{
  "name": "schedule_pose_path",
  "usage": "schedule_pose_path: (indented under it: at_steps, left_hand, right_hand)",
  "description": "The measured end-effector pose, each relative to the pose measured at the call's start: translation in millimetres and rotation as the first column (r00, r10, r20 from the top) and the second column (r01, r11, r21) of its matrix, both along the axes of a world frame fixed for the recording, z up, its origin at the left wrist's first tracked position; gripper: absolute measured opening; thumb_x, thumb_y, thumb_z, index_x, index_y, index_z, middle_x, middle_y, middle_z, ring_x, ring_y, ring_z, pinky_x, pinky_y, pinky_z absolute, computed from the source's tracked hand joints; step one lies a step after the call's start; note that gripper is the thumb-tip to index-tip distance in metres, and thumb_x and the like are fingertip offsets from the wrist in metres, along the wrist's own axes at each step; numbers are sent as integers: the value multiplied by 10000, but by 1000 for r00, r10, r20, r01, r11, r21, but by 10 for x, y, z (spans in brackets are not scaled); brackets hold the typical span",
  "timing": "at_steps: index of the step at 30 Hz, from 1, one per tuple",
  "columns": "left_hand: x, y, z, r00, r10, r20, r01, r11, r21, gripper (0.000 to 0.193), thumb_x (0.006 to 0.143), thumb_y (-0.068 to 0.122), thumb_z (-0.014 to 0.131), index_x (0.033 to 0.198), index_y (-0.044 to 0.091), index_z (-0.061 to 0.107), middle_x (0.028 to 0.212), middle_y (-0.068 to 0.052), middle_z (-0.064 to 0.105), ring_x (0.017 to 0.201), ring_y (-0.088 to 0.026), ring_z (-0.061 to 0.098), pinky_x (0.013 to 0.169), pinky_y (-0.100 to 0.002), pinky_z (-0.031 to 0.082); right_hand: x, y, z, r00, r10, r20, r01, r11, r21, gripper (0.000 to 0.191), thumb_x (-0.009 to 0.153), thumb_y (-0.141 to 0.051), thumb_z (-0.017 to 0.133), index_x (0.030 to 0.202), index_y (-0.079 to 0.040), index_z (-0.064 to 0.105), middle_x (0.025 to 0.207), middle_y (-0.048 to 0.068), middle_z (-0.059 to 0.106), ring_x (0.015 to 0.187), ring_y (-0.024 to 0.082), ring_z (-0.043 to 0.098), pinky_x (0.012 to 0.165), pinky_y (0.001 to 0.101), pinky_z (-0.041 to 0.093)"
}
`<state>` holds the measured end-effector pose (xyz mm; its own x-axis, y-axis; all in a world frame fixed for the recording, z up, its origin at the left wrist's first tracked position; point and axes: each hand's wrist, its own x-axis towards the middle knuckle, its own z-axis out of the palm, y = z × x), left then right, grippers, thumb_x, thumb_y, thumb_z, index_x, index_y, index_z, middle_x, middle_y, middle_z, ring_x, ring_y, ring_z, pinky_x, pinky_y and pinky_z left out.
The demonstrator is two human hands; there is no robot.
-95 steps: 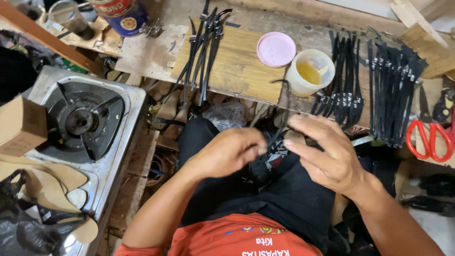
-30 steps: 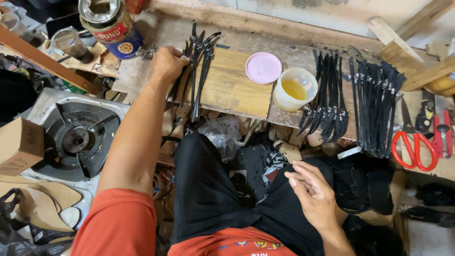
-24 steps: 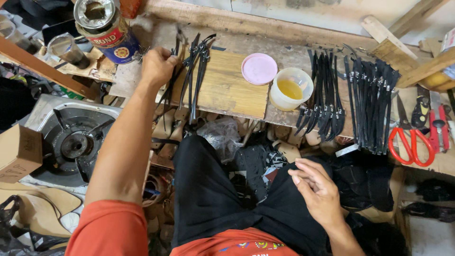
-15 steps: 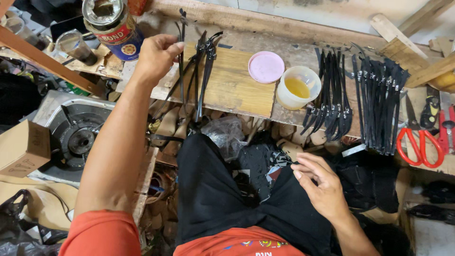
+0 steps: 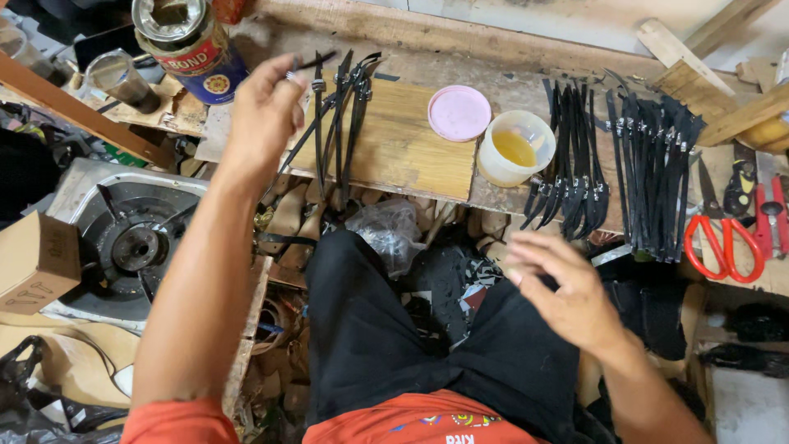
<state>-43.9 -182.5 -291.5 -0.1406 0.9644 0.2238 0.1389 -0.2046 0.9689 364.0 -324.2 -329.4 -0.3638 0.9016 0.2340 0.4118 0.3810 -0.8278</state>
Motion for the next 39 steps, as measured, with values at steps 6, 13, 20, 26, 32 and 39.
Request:
schedule_pose_path:
  at_steps: [6,13,20,26,32,39]
  left_hand:
    - [464,-788,-148,994,-112,18,113,978,-176,412,1047,294,585,1386,69,652,777,62,497,634,-30,439,541,-207,361]
    - [1100,-1389,-657,918,-282,278,361,885,-294,342,1051,365,487,1175,66,598,758,21,517,609,-80,455,521,-232,367]
    - [1083,-1614,-1176,939,-338,55,342,920,-189,391,1077,307,482,1247,46,720,834,4,513,695,-102,513,629,-252,441]
    - [1235,-1511,-1275,868,-177,463,350,881,-319,273,1003,203,588,1241,88,655,845,-35,692,704,-114,623,661,-255,502]
    - [1503,-1422,-1248,864,-178,472,310,925,-219,235,1016,177,648,1131,-12,726,948,-41,744,840,-94,676,779,-227,545]
    - [1713,-1445,-1091,835,-97,541,267,932,-246,212,961,119,695,1139,11,730,895,14,657,757,-60,616,690,-214,519]
  right_hand:
    - [100,550,234,956,-181,233,89,930,357,291,954,-153,731,1202,-1,730,1390,154,635,1243,304,662,1039,369,529]
    - [-51,1344,211,820,-221,528,-56,887,459,522,846,-499,797,1127,-59,783,1606,256,407,1476,451,344,1165,572,321]
    - [-40,1570,207,706,-165,688,-52,957,284,564,767,-601,813,1000,-87,819,1641,207,291,1525,476,214,1123,671,230]
    - [69,1458,158,875,-185,446,-30,901,432,355,854,-403,839,877,-51,798,1611,248,448,1488,450,395,1210,518,341]
    - [43,1240,272,934,-204,293,81,921,382,267,917,-262,834,836,-27,737,1479,150,617,1343,326,617,1145,443,492]
    - [-293,346,144,993,54,108,-86,947,311,305,833,-135,803,1120,-52,743,1481,205,528,1350,341,574,1098,424,505]
